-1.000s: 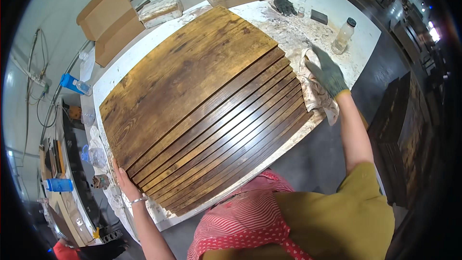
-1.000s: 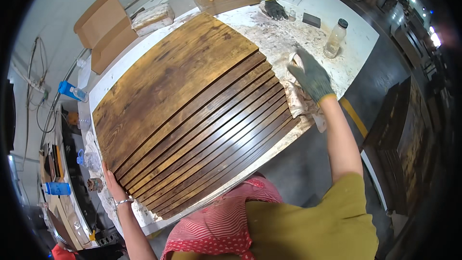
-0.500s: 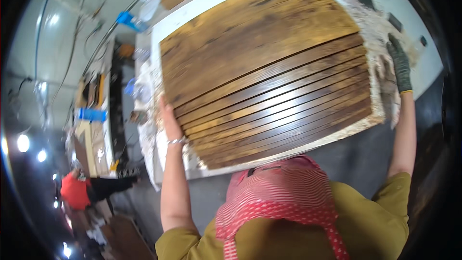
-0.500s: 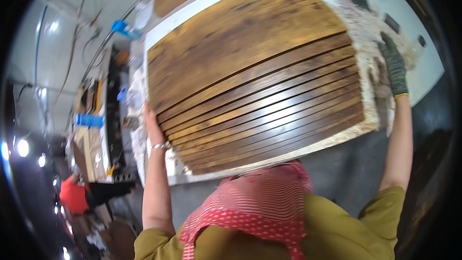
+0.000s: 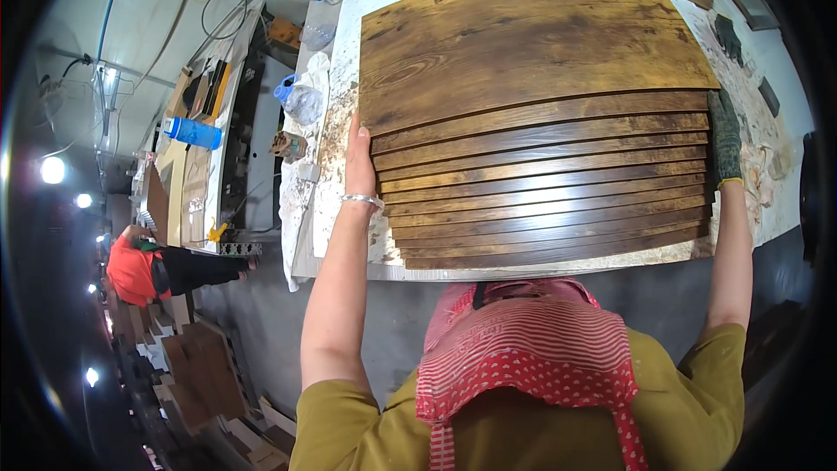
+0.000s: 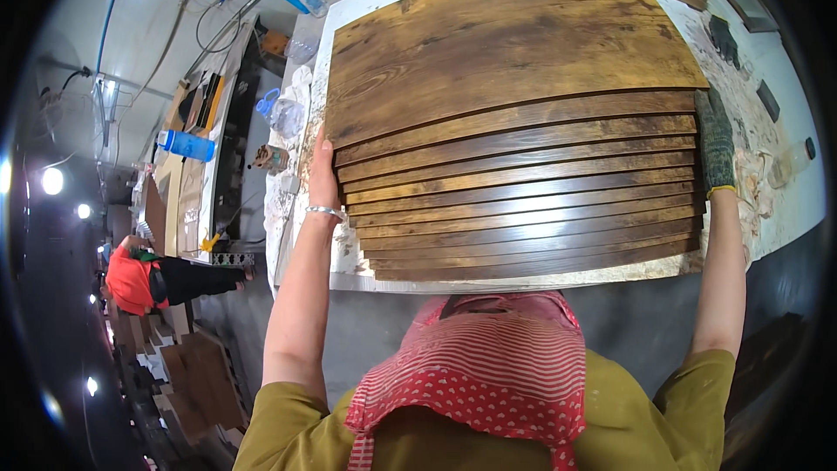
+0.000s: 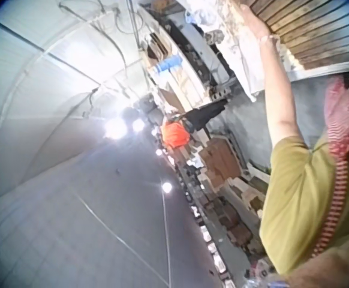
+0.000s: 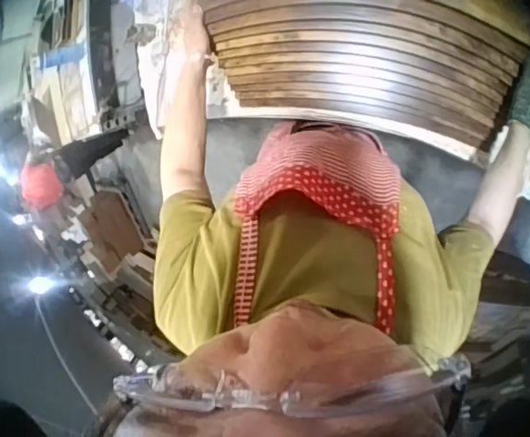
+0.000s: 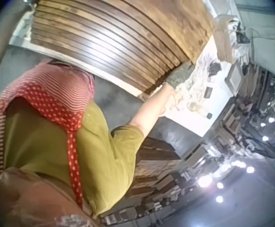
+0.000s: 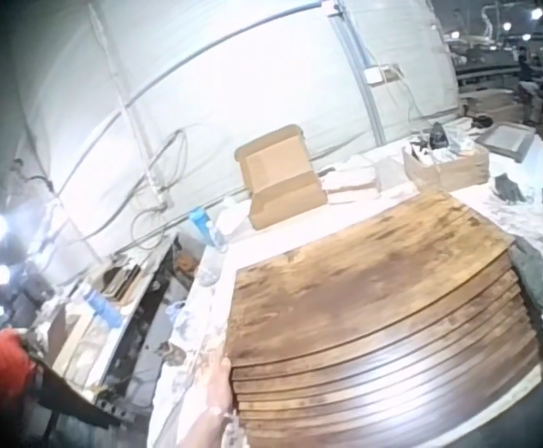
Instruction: The person wipes a stack of wooden boards with a cloth and a small rectangular block, then picks up a cardboard tube and a piece of white material from the table before continuing to wipe the boards.
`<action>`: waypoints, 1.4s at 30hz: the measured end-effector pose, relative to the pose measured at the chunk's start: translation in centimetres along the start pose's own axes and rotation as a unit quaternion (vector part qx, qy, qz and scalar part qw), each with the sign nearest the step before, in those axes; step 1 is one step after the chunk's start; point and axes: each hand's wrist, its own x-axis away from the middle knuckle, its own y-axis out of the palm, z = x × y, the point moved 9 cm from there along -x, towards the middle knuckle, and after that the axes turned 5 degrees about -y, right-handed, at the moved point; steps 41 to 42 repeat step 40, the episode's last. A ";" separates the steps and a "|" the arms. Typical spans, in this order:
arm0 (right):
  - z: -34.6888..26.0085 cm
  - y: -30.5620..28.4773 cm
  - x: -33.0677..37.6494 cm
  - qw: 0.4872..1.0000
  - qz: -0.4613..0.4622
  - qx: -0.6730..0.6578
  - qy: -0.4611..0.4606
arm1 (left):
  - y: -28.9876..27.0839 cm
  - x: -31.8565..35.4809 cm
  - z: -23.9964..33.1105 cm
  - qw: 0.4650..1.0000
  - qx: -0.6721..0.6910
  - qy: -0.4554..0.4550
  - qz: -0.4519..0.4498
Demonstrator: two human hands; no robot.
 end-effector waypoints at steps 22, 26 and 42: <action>-23.3 16.6 -3.0 0.889 -0.144 0.305 -0.311 | -26.8 -3.4 -7.5 0.817 -0.521 -0.121 0.213; -21.6 17.2 -2.8 0.826 -0.138 0.352 -0.418 | -25.0 -6.7 -10.9 0.800 -0.533 -0.239 0.138; -24.6 17.3 -2.3 0.822 -0.233 0.366 -0.369 | -13.4 9.5 -0.9 0.911 -0.332 0.054 0.238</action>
